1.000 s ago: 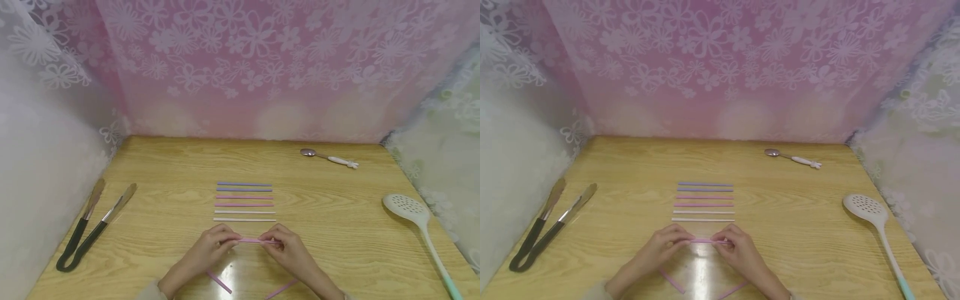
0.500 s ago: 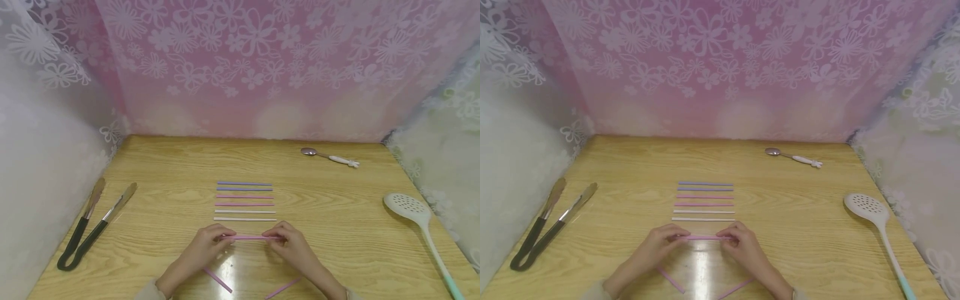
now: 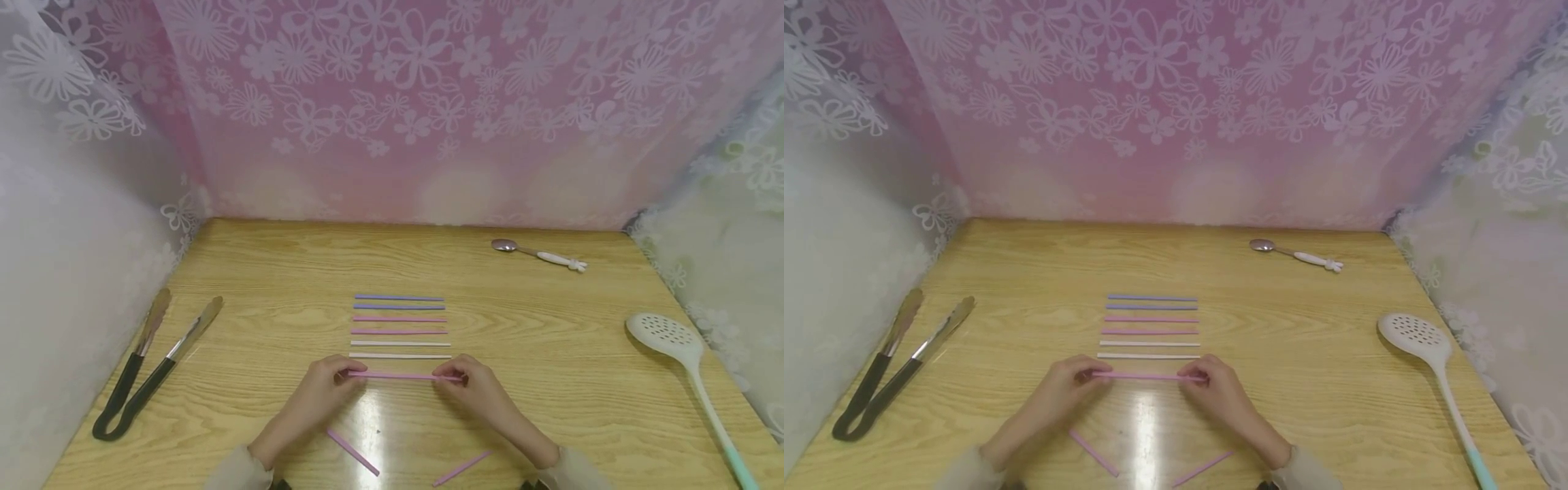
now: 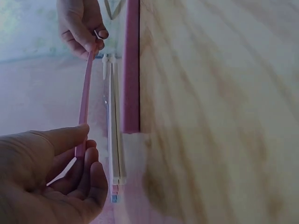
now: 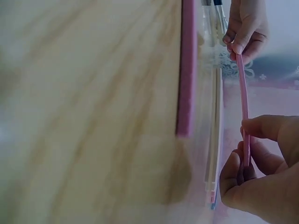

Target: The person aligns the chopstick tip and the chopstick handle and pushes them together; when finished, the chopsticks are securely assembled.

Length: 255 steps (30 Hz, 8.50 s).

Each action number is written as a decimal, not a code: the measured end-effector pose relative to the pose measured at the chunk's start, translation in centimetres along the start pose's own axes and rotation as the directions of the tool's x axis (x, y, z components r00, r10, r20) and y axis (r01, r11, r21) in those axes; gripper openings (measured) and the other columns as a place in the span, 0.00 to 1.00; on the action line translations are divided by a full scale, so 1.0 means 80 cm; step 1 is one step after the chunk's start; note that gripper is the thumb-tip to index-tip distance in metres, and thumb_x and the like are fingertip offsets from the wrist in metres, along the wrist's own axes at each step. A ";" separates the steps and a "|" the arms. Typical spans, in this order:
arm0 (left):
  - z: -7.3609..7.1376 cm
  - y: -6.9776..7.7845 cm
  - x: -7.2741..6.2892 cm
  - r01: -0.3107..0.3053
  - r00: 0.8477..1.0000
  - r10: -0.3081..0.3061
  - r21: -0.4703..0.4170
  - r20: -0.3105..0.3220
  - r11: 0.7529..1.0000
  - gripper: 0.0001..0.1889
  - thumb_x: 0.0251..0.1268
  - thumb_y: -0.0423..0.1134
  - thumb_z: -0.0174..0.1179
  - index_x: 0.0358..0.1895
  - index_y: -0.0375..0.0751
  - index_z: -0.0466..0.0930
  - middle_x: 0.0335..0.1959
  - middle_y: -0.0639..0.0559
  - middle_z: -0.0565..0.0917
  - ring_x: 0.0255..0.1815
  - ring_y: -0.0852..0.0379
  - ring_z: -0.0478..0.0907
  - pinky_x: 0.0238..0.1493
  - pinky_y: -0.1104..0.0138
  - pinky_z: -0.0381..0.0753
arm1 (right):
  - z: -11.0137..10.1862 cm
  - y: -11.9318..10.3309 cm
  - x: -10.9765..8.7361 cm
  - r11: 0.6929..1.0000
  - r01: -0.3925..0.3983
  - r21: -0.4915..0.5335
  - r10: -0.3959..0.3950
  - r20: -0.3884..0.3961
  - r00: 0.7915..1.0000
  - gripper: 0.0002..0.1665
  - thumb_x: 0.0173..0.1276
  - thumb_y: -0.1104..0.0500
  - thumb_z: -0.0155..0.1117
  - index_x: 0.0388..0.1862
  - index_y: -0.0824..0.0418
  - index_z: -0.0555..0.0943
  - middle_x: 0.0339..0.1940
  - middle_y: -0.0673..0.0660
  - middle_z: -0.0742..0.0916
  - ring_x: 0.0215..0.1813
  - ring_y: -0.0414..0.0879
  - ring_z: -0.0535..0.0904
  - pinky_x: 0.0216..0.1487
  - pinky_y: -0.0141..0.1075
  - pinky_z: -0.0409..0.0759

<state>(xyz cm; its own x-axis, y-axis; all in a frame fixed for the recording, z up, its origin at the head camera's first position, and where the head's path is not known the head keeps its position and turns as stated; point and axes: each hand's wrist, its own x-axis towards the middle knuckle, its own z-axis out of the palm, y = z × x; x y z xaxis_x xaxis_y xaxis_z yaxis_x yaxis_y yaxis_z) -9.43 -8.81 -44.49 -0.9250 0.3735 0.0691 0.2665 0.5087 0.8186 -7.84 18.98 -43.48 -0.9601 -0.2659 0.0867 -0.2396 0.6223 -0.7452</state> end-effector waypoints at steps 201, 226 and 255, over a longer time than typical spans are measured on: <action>0.013 0.030 -0.018 -0.403 0.906 0.413 -0.119 0.086 0.908 0.08 0.63 0.28 0.59 0.44 0.36 0.82 0.40 0.51 0.80 0.40 0.61 0.79 0.45 0.73 0.80 | -0.004 -0.043 -0.034 0.963 0.248 0.102 -0.253 0.040 0.967 0.17 0.55 0.75 0.62 0.43 0.61 0.84 0.36 0.51 0.80 0.35 0.40 0.74 0.36 0.28 0.77; 0.006 0.004 -0.011 -0.041 0.997 0.041 0.011 0.069 0.999 0.08 0.61 0.30 0.61 0.43 0.34 0.82 0.40 0.48 0.82 0.40 0.53 0.79 0.44 0.70 0.81 | 0.004 0.004 -0.011 1.000 0.028 0.001 -0.028 0.064 0.998 0.06 0.60 0.66 0.67 0.37 0.60 0.85 0.34 0.48 0.83 0.38 0.38 0.78 0.41 0.29 0.81; 0.009 0.002 -0.002 0.019 1.000 -0.018 0.139 -0.007 0.990 0.05 0.58 0.29 0.63 0.37 0.33 0.83 0.32 0.50 0.81 0.32 0.60 0.74 0.33 0.73 0.77 | 0.023 -0.005 -0.004 0.985 -0.168 -0.034 0.166 -0.053 0.985 0.08 0.58 0.71 0.67 0.33 0.60 0.85 0.35 0.51 0.80 0.43 0.43 0.72 0.41 0.26 0.79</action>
<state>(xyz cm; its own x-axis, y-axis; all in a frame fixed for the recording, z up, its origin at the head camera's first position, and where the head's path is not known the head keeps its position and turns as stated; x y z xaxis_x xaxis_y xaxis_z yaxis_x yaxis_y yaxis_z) -9.01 -8.26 -44.74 -0.9318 0.3583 0.0582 0.2836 0.6186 0.7327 -7.16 17.46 -44.47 -0.9928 -0.1195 -0.0034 -0.0797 0.6830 -0.7260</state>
